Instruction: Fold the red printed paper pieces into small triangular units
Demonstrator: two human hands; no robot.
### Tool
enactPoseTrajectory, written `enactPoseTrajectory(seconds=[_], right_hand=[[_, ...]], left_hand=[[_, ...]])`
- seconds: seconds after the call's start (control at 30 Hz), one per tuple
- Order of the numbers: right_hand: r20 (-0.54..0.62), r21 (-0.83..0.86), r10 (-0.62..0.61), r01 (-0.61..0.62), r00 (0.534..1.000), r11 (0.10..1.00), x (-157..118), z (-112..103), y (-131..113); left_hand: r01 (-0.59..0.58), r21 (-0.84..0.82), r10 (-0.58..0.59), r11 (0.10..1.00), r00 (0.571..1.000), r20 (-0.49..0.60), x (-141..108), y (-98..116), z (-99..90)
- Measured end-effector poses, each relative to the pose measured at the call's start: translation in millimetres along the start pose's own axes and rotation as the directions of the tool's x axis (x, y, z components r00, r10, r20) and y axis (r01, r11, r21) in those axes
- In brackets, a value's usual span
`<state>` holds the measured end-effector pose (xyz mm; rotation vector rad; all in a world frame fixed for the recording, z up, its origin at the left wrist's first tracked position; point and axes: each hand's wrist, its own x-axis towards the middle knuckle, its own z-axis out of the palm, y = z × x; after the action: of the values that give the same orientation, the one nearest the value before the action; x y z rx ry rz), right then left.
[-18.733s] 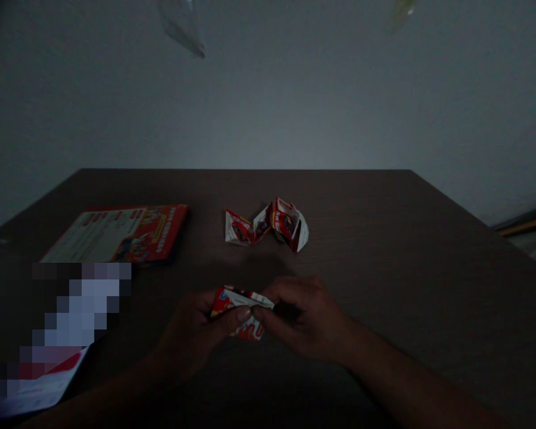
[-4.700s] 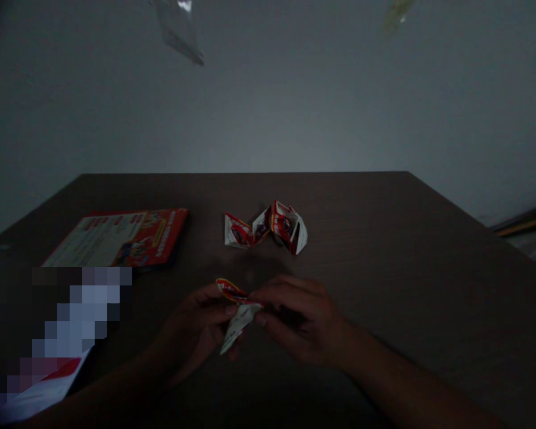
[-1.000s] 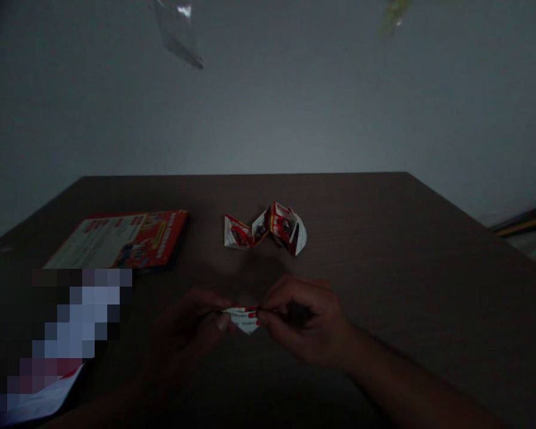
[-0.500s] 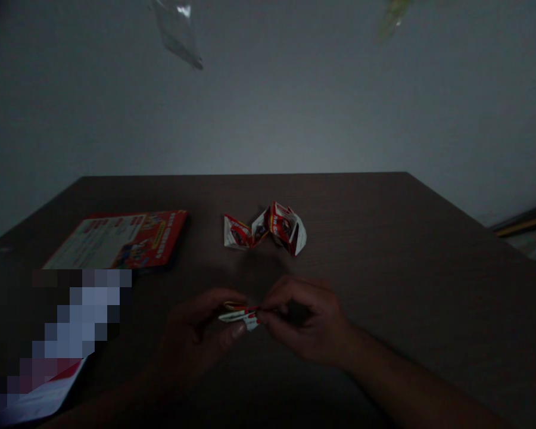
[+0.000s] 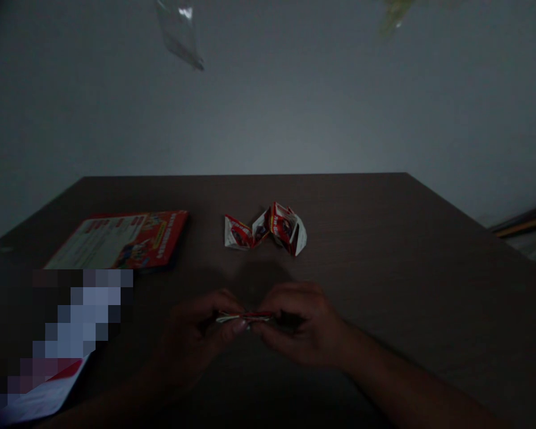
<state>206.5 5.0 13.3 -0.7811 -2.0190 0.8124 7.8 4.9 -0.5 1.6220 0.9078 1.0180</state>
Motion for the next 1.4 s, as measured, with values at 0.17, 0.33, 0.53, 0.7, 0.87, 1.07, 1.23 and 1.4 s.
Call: enactPoseTrajectory(seconds=[0.17, 0.33, 0.53, 0.7, 0.87, 1.07, 1.23, 1.4], right_hand=[[-0.015, -0.013, 0.009, -0.009, 1.0, 1.0, -0.3, -0.2, 0.6], [-0.024, -0.016, 0.024, -0.024, 0.999, 1.0, -0.1, 0.3, -0.3], [-0.031, 0.033, 0.026, -0.025, 0.999, 0.999, 0.1, -1.1, -2.5], [0.075, 0.033, 0.017, -0.02, 0.997, 0.999, 2.6, -4.8, -2.3], [0.201, 0.029, 0.047, -0.054, 0.979, 0.998, 3.2, -6.5, -1.1], [0.228, 0.046, 0.101, -0.115, 0.968, 0.992, 0.8, -6.0, 0.1], [0.241, 0.122, 0.185, -0.219, 0.953, 0.968, -0.8, -5.5, 0.9], [0.298, 0.309, 0.143, -0.237, 0.944, 0.921, 0.4, -2.0, -0.4]], left_hand=[[0.043, 0.13, -0.054, 0.991, 0.995, 0.08, -2.0, 1.7, 0.2], [0.083, 0.196, -0.128, 0.977, 0.965, 0.228, -3.8, 8.7, 1.1], [0.132, 0.121, -0.161, 0.984, 0.946, 0.28, -7.2, 8.6, -0.2], [0.27, -0.071, -0.237, 0.96, 0.922, 0.306, -6.8, 3.9, 1.3], [0.484, -0.219, -0.345, 0.847, 0.814, 0.468, -3.5, 3.9, 3.5], [0.572, -0.282, -0.367, 0.77, 0.759, 0.537, -0.5, 5.1, 4.6], [0.567, -0.294, -0.368, 0.77, 0.77, 0.521, -1.7, 5.9, 6.6], [0.485, -0.316, -0.339, 0.815, 0.843, 0.418, -3.4, 7.2, 8.0]])
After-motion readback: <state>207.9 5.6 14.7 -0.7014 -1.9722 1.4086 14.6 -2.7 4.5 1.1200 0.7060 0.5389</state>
